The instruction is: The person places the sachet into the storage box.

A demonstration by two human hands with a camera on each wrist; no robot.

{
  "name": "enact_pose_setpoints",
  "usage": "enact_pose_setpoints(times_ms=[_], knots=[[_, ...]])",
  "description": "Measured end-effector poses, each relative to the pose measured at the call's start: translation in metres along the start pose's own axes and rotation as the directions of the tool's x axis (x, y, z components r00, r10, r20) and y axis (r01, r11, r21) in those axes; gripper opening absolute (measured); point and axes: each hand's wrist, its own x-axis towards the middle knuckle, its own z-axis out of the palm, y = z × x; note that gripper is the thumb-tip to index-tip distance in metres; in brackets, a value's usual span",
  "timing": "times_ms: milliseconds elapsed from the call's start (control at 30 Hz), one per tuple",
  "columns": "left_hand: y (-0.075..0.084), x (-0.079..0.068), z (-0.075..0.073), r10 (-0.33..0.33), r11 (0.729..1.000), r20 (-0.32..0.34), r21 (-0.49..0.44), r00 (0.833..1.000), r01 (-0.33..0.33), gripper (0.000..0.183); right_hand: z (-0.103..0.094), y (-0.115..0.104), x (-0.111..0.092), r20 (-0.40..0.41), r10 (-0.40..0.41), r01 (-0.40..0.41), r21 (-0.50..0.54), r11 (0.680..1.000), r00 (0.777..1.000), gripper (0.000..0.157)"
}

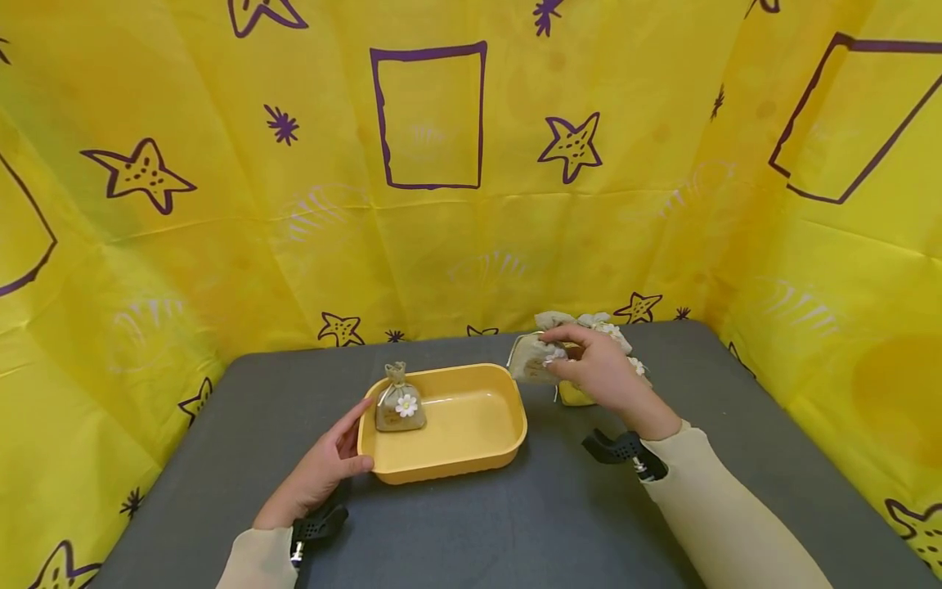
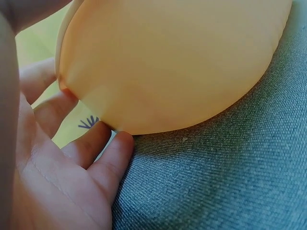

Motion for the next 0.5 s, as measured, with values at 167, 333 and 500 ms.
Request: enact_pose_setpoints(times_ms=[167,333,500], knots=[[-0.002,0.000,-0.001,0.012,1.000,0.010,-0.011,1.000,-0.012,0.086,0.025,-0.015,0.013,0.030,-0.007,0.008,-0.011,1.000,1.000,0.036],[-0.003,0.000,-0.001,0.015,1.000,0.007,-0.004,1.000,-0.015,0.086,0.056,-0.020,0.026,0.083,0.022,-0.027,0.060,0.998,0.996,0.035],[-0.004,0.001,-0.002,0.019,1.000,0.007,-0.003,1.000,-0.019,0.086,0.086,-0.020,0.034,0.116,0.024,-0.032,0.071,0.997,0.993,0.033]])
